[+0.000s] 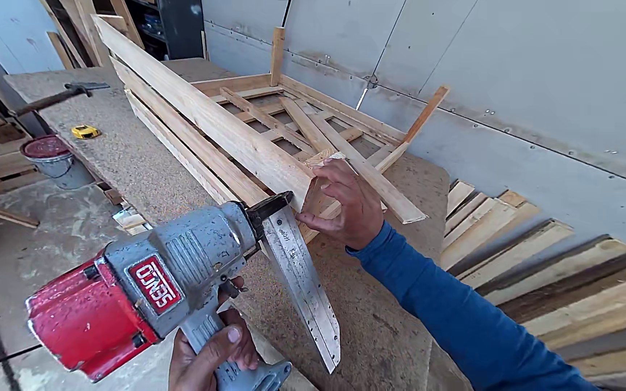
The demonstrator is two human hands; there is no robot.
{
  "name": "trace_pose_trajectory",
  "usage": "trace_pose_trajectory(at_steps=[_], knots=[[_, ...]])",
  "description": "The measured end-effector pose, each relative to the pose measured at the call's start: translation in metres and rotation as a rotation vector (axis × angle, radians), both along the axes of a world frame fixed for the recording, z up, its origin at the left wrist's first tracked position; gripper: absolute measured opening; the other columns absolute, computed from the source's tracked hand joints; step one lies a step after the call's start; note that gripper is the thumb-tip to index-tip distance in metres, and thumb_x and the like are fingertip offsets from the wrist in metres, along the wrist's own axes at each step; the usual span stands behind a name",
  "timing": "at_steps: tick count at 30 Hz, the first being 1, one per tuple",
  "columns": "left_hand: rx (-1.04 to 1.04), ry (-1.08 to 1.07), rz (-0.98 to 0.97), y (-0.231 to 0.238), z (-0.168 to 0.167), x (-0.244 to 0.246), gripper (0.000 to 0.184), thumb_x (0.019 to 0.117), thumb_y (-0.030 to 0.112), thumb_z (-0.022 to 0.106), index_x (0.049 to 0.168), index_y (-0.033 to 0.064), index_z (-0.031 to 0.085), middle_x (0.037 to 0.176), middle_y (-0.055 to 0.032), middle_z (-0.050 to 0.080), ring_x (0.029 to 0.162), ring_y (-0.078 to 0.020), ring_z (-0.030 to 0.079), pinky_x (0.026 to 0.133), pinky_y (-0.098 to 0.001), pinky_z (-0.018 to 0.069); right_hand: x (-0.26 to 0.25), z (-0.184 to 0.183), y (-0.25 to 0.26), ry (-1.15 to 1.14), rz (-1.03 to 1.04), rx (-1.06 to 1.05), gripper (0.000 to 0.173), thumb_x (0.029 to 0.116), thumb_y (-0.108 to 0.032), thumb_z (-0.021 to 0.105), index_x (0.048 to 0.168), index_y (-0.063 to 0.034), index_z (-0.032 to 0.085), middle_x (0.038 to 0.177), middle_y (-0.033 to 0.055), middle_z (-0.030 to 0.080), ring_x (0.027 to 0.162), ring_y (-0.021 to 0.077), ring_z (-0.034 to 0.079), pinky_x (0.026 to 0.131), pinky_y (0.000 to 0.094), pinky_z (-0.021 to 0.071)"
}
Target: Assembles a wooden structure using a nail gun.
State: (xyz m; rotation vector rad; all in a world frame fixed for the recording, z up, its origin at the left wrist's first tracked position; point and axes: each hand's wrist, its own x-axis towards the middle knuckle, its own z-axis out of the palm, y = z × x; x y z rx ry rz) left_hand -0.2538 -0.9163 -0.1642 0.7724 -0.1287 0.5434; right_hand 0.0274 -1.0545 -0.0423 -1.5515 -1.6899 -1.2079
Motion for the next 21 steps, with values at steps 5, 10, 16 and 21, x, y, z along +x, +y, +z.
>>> trace_pose_trajectory(at_steps=[5,10,16,21], knots=[[0.025,-0.050,-0.071,0.008,-0.015,0.004,0.056,0.0930,0.007,0.067,0.146,0.0024,0.049,0.069,-0.0095,0.062,0.055,-0.0208,0.065,0.058,-0.0411,0.0623,0.011,0.006,-0.005,0.018,0.041,-0.032,0.068,0.0708,-0.032,0.097,0.121,-0.0105,0.055,0.129,0.0139,0.068,0.129,0.0340,0.062,0.110,0.0519,0.0525],[-0.031,0.020,-0.015,0.006,-0.025,0.016,0.052,0.0891,0.007,0.072,0.139,0.0175,0.060,0.066,-0.0018,0.066,0.053,-0.0137,0.064,0.057,-0.0350,0.0618,0.014,0.020,-0.011,0.250,0.154,-0.010,0.063,0.0816,-0.016,0.089,0.132,-0.0125,0.051,0.120,0.0116,0.072,0.119,0.0292,0.069,0.103,0.0490,0.0579],[-0.027,0.008,-0.035,0.007,-0.043,0.029,0.047,0.0920,0.010,0.070,0.136,0.0236,0.061,0.069,0.0022,0.069,0.055,-0.0099,0.066,0.061,-0.0307,0.0624,0.017,0.066,-0.009,0.491,0.214,-0.222,0.048,0.0844,-0.009,0.084,0.121,-0.0004,0.054,0.110,0.0126,0.075,0.108,0.0268,0.073,0.100,0.0475,0.0599],[-0.022,0.013,-0.057,0.009,-0.045,0.031,0.043,0.0932,0.011,0.070,0.134,0.0222,0.063,0.072,0.0009,0.070,0.058,-0.0115,0.068,0.063,-0.0322,0.0633,0.022,0.080,0.000,0.511,0.268,-0.340,0.044,0.0840,-0.009,0.084,0.118,0.0014,0.057,0.104,0.0110,0.076,0.099,0.0235,0.074,0.093,0.0433,0.0621]])
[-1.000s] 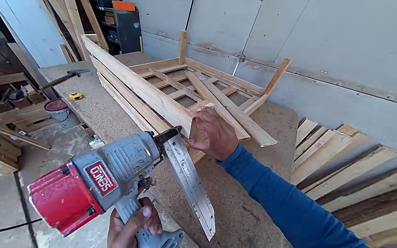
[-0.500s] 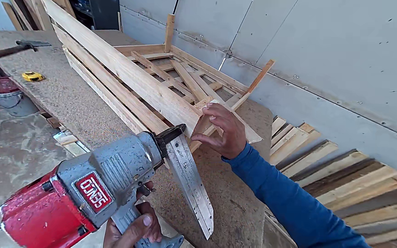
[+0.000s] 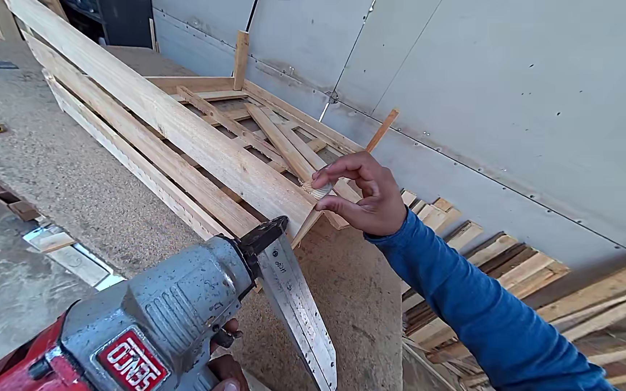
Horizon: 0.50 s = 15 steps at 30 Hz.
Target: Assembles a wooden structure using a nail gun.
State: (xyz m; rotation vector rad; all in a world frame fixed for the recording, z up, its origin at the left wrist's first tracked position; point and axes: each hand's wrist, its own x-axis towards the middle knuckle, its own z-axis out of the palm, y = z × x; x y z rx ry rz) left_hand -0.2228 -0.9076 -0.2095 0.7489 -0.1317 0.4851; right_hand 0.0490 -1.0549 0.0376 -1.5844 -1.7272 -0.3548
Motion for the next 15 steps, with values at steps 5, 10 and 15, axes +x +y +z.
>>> trace_pose_trajectory(at_steps=[5,10,15], knots=[[-0.040,0.006,0.027,-0.008,0.010,-0.003,0.042,0.0912,0.011,0.072,0.131,0.0235,0.066,0.068,0.0007,0.068,0.055,-0.0107,0.066,0.060,-0.0318,0.0624,-0.013,-0.023,-0.001,-0.129,-0.042,0.113,0.044,0.0856,-0.008,0.082,0.122,-0.0044,0.058,0.108,0.0139,0.074,0.109,0.0294,0.072,0.098,0.0502,0.0608],[-0.084,0.032,0.034,-0.010,0.014,-0.007,0.044,0.0885,0.009,0.073,0.131,0.0199,0.065,0.067,-0.0003,0.068,0.052,-0.0122,0.065,0.058,-0.0328,0.0620,-0.016,-0.065,-0.001,-0.425,-0.153,0.163,0.085,0.0735,-0.028,0.095,0.142,-0.0245,0.045,0.141,0.0085,0.058,0.139,0.0320,0.052,0.119,0.0603,0.0397],[-0.056,-0.026,0.010,-0.010,0.015,-0.013,0.047,0.0888,0.006,0.072,0.135,0.0139,0.064,0.068,-0.0044,0.067,0.054,-0.0157,0.065,0.058,-0.0361,0.0617,-0.015,-0.073,0.000,-0.503,-0.201,0.200,0.083,0.0751,-0.030,0.093,0.142,-0.0244,0.044,0.144,0.0097,0.054,0.139,0.0332,0.051,0.117,0.0596,0.0419]])
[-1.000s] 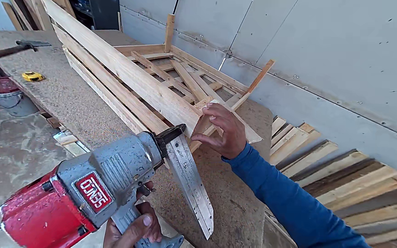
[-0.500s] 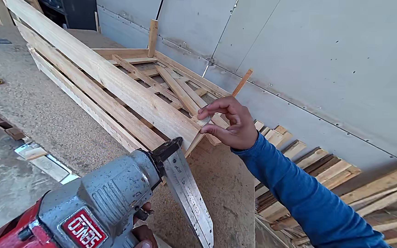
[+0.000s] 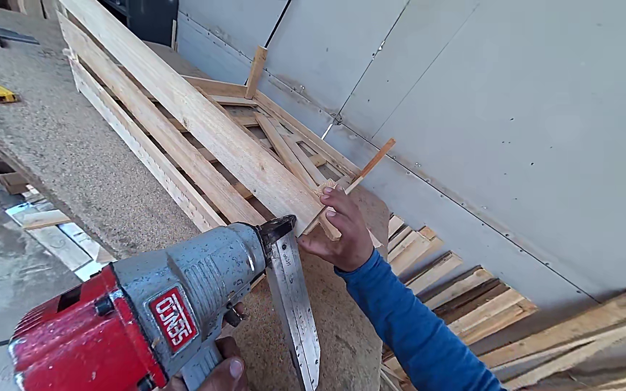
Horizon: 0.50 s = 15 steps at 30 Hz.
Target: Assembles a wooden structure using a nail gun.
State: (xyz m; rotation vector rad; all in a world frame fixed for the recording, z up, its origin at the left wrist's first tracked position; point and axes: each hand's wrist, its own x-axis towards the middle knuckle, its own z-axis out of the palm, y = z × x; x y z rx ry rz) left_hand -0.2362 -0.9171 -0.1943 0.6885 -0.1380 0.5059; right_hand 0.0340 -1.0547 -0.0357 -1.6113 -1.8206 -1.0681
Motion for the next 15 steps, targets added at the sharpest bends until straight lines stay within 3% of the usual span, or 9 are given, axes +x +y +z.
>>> trace_pose_trajectory(at_steps=[10,15], knots=[[0.047,-0.039,0.000,-0.006,0.007,-0.009,0.045,0.0913,0.006,0.070,0.136,0.0089,0.061,0.071,-0.0100,0.066,0.055,-0.0201,0.066,0.059,-0.0393,0.0625,-0.004,0.001,0.001,0.016,0.004,0.017,0.067,0.0758,-0.030,0.092,0.123,-0.0172,0.047,0.136,0.0129,0.058,0.136,0.0340,0.054,0.115,0.0595,0.0436],[0.040,-0.026,0.020,-0.012,0.009,-0.010,0.046,0.0916,0.007,0.069,0.137,0.0066,0.059,0.071,-0.0105,0.065,0.056,-0.0209,0.065,0.059,-0.0402,0.0619,-0.003,0.012,-0.005,0.079,0.031,-0.054,0.071,0.0741,-0.028,0.094,0.126,-0.0165,0.047,0.134,0.0112,0.061,0.135,0.0312,0.056,0.117,0.0563,0.0433]])
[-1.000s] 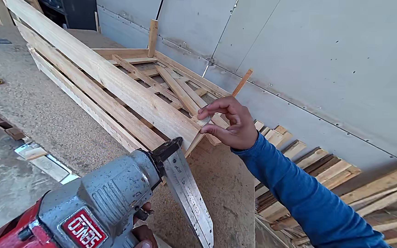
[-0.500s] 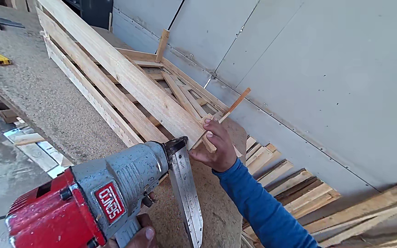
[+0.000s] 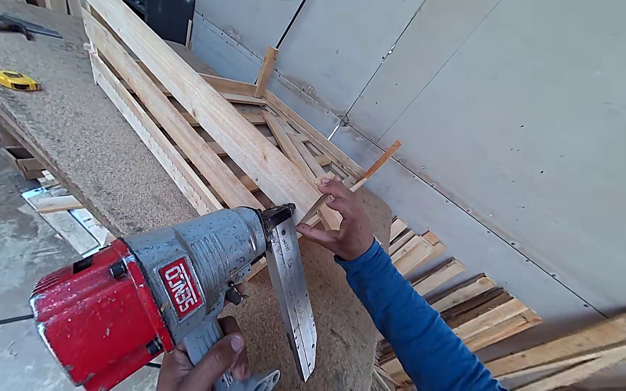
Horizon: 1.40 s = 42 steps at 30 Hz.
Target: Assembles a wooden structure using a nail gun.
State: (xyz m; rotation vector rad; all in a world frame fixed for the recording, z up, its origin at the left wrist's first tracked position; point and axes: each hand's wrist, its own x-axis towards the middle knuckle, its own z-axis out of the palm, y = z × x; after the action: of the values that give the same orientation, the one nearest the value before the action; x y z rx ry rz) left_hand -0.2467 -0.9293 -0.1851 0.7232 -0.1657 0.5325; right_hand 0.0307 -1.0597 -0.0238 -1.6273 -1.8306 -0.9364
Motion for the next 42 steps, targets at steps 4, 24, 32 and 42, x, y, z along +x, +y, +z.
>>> trace_pose_trajectory(at_steps=[4,24,32,42], knots=[[-0.013,0.023,0.032,-0.003,0.004,0.002,0.047,0.0904,0.010,0.070,0.136,0.0057,0.059,0.072,-0.0100,0.065,0.057,-0.0203,0.066,0.059,-0.0387,0.0619,0.001,0.044,-0.009,0.284,0.087,-0.165,0.048,0.0869,-0.015,0.083,0.126,-0.0018,0.057,0.120,0.0149,0.072,0.117,0.0286,0.069,0.102,0.0514,0.0583],[-0.044,-0.037,0.093,-0.015,-0.014,0.025,0.043,0.0933,0.009,0.064,0.134,-0.0003,0.054,0.074,-0.0055,0.064,0.060,-0.0195,0.066,0.062,-0.0420,0.0615,0.018,0.098,0.017,-0.116,0.234,-0.639,0.027,0.1032,-0.009,0.056,0.126,-0.0087,0.069,0.125,0.0087,0.073,0.125,0.0264,0.065,0.107,0.0435,0.0553],[-0.018,-0.012,0.121,-0.023,-0.020,0.013,0.044,0.0935,0.012,0.067,0.135,0.0026,0.058,0.077,-0.0063,0.066,0.062,-0.0178,0.066,0.062,-0.0384,0.0615,0.018,0.104,0.022,-0.004,0.257,-0.685,0.023,0.1004,-0.007,0.062,0.121,-0.0003,0.067,0.118,0.0067,0.074,0.109,0.0173,0.072,0.096,0.0372,0.0627],[-0.075,-0.065,0.008,-0.023,-0.031,0.004,0.050,0.0928,0.005,0.068,0.141,0.0076,0.056,0.072,-0.0100,0.065,0.058,-0.0208,0.066,0.061,-0.0407,0.0628,0.014,0.038,0.005,0.226,0.158,-0.125,0.089,0.0764,-0.025,0.092,0.147,-0.0120,0.040,0.131,0.0152,0.064,0.121,0.0296,0.065,0.104,0.0498,0.0555]])
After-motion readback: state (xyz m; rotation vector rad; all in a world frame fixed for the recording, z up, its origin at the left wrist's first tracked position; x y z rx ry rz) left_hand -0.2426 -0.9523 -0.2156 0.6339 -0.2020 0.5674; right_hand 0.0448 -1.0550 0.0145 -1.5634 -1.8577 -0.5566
